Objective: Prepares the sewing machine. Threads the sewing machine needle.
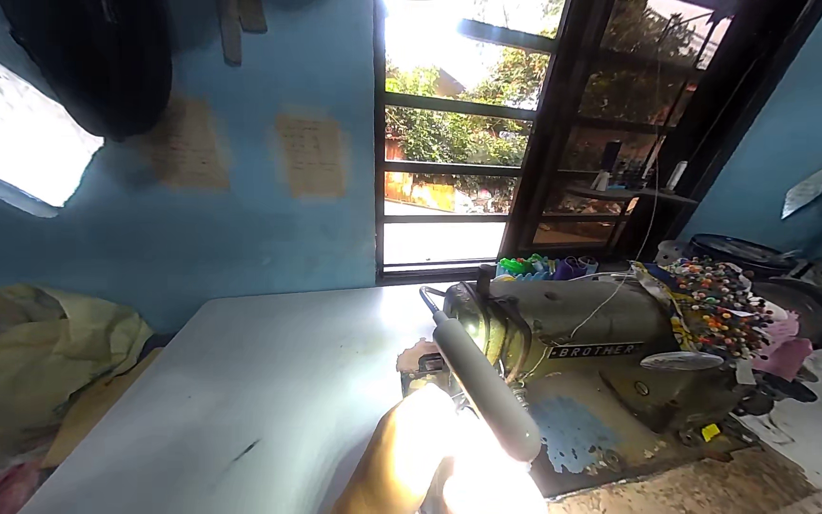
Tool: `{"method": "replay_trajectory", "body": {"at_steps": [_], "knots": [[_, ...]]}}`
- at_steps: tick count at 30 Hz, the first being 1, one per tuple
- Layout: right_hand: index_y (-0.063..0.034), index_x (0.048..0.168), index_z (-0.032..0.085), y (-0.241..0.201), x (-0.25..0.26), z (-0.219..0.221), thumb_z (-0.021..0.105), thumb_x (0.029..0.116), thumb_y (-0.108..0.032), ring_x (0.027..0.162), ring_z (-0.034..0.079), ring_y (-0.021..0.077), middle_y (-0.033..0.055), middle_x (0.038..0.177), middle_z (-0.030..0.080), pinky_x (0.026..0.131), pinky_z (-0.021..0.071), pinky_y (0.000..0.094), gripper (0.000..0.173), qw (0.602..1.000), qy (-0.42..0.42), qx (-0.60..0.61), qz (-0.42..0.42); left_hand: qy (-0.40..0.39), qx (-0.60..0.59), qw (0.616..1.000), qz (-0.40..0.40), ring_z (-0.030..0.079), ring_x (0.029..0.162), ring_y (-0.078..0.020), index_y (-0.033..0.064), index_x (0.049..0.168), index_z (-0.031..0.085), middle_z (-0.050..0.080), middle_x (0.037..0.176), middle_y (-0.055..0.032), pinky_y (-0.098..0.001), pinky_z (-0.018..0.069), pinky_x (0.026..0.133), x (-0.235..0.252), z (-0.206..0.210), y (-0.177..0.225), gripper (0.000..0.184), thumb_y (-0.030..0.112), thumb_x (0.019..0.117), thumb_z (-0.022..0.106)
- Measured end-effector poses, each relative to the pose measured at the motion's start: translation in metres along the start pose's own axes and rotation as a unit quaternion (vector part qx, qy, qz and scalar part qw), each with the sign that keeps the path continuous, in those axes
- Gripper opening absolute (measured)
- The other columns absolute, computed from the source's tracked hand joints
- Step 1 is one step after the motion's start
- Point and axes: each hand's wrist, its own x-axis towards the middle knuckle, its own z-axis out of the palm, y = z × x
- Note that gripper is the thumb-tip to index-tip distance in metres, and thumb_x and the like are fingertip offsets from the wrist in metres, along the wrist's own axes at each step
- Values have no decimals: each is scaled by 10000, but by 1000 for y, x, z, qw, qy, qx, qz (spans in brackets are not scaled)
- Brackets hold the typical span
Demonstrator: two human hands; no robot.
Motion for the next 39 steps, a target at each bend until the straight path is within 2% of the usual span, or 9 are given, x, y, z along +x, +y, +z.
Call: {"method": "replay_trajectory", "body": {"at_steps": [7,13,16,19,23,27,32,35,39], "knots": [[-139,866,677,-2,10,-19,490,1035,-207,492,536,-1,-68,632,584,470,451,148,261,998,-23,-54,-23,0,13,1000,6,636,884,38,-37,1006,671,690,898,-26,-139,520,839,1,-1,-1,184,124,930,626],[-140,845,633,-8,3,3,326,1085,-290,461,537,11,-49,605,564,443,453,154,418,1000,23,-11,-19,-7,34,999,6,645,879,15,-44,1023,679,701,901,-52,-148,520,833,-1,0,-2,209,132,922,632],[-145,907,657,-10,10,-9,351,1084,-280,476,543,8,-54,640,593,450,468,160,379,998,7,-52,-39,-10,25,999,-18,642,874,25,-44,1022,677,697,897,-41,-145,520,831,-1,0,2,198,117,917,630],[-156,839,638,-7,4,-6,398,1061,-220,446,495,-15,-87,572,532,435,411,140,333,999,-9,-44,-28,-4,29,1000,-11,644,887,26,-40,1009,682,702,903,-43,-140,517,840,-1,0,3,193,120,907,645],[-120,867,633,-14,5,2,237,1106,-331,440,517,18,-40,587,556,435,455,167,508,999,22,-21,-28,-8,27,999,-33,646,867,27,-36,1036,684,704,904,-29,-146,528,823,-2,1,2,218,133,905,641],[-140,852,611,-10,6,-6,332,1074,-194,451,504,-3,-67,596,544,436,424,144,360,999,0,-35,-29,-10,33,999,-21,651,919,5,-66,1039,682,709,935,-74,-148,514,868,1,-1,6,225,117,913,644],[-126,920,607,-13,7,-5,299,1083,-246,455,522,13,-41,635,573,432,447,149,368,998,21,-46,-23,-6,45,999,-17,654,906,3,-61,1037,682,711,925,-74,-153,518,854,0,1,4,227,122,908,647],[-165,894,611,-14,8,-12,273,1112,-270,470,534,-13,-79,624,569,448,451,128,416,994,8,-97,-58,-6,34,999,-11,657,917,8,-65,1042,677,714,940,-68,-159,525,862,-1,0,3,227,120,913,657],[-179,883,623,-18,5,-23,336,1100,-258,499,545,-8,-83,636,567,464,449,135,368,995,-26,-83,-50,-8,37,999,-26,669,901,1,-43,1042,684,720,934,-53,-172,542,850,0,2,0,217,118,898,671]]}}
